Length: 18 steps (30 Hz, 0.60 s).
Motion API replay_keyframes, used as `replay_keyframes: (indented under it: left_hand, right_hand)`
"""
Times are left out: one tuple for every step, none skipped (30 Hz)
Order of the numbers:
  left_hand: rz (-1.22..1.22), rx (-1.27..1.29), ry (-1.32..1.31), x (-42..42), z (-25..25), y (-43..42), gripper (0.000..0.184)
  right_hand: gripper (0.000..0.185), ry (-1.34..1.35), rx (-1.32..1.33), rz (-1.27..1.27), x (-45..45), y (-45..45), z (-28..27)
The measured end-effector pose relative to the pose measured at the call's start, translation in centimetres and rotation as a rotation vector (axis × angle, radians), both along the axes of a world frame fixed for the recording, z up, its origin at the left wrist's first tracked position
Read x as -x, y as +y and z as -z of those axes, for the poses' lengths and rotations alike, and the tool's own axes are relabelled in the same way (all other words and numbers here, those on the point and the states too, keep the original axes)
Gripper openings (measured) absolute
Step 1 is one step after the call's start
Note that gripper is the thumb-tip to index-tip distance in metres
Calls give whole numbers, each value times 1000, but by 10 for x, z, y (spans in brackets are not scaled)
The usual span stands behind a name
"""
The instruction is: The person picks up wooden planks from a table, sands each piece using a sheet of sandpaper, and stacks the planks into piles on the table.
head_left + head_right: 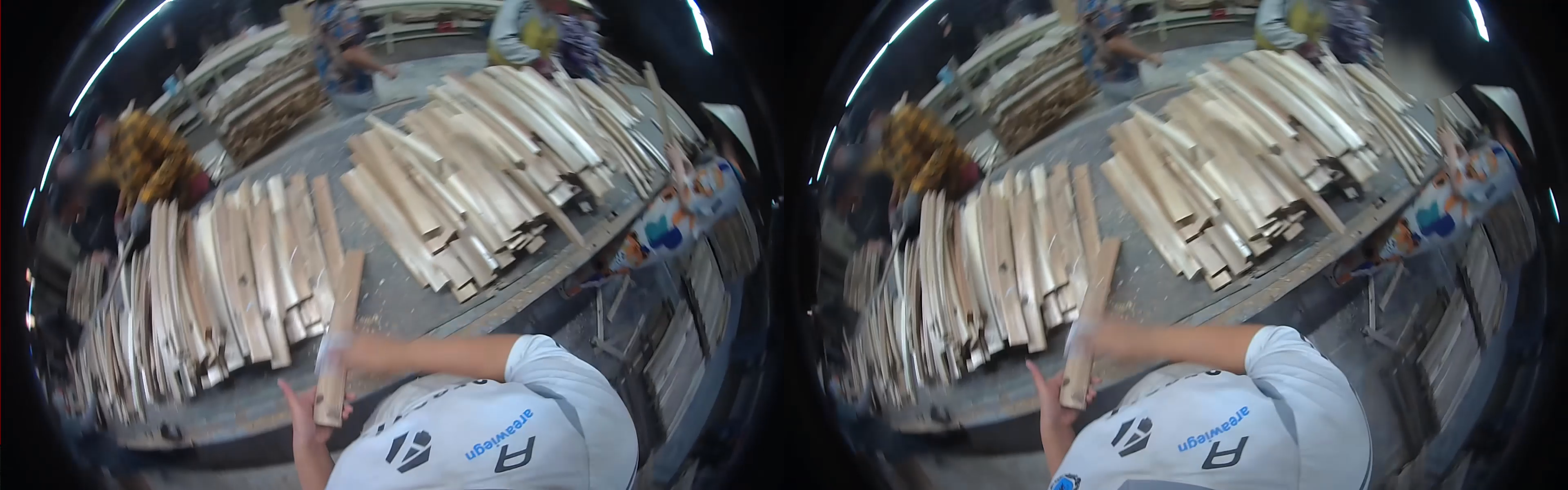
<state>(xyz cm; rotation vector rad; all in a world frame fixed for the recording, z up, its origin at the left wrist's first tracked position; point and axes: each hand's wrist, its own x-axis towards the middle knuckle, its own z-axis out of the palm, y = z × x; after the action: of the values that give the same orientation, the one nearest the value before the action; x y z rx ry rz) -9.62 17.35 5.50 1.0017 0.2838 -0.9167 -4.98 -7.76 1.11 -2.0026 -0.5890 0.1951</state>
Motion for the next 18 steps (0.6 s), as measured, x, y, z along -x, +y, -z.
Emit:
replay_keyframes:
  left_hand:
    - [-17, -64, 0, 3, 2, 0, 122]
    - [-45, -132, 3, 6, 4, 0, 122]
    - [-78, -201, 6, 4, 4, -3, 122]
    - [-84, -185, 17, 4, -4, -8, 121]
    - [-100, -167, 30, 6, -12, -13, 120]
    - [-120, -147, 43, 5, -17, -19, 119]
    - [-106, -69, 23, 5, -17, -20, 118]
    - [-193, -8, 81, 3, -18, -23, 118]
    - [-287, 55, 147, 7, -24, -31, 118]
    - [-385, 116, 216, 10, -28, -34, 119]
    - [-405, 98, 217, 11, -21, -28, 119]
    - [-446, 188, 255, 13, -26, -33, 118]
    - [-485, 277, 296, 17, -33, -40, 118]
    - [-524, 373, 339, 19, -36, -47, 117]
    - [-595, 409, 369, 18, -34, -46, 114]
    - [-590, 407, 350, 16, -32, -44, 111]
    - [-584, 413, 329, 13, -29, -43, 109]
    - [-582, 415, 316, 14, -27, -42, 106]
  right_hand:
    - [37, -262, -41, -79, 23, 16, 3]
    - [41, -518, -75, -170, 42, 33, 4]
    - [44, -631, -73, -218, 48, 35, -2]
    - [46, -745, -75, -262, 54, 37, -12]
    - [47, -714, -51, -263, 59, 33, -22]
    - [48, -684, -27, -270, 62, 28, -38]
    - [50, -656, -8, -277, 64, 24, -54]
    - [51, -633, 7, -283, 64, 22, -68]
    - [49, -556, -5, -293, 65, 28, -76]
    - [48, -411, -52, -295, 64, 32, -75]
    - [46, -216, -87, -266, 54, 25, -73]
    - [45, 9, -110, -191, 39, 12, -68]
    - [44, 187, -125, -61, 23, -2, -54]
    - [43, 214, -116, 20, 11, -14, -36]
    - [43, 193, -105, 46, 11, -20, -37]
    - [42, 165, -124, 19, 16, -15, -38]
    - [42, 196, -183, -22, 26, -3, -41]
    - [42, 235, -230, -76, 39, 5, -58]
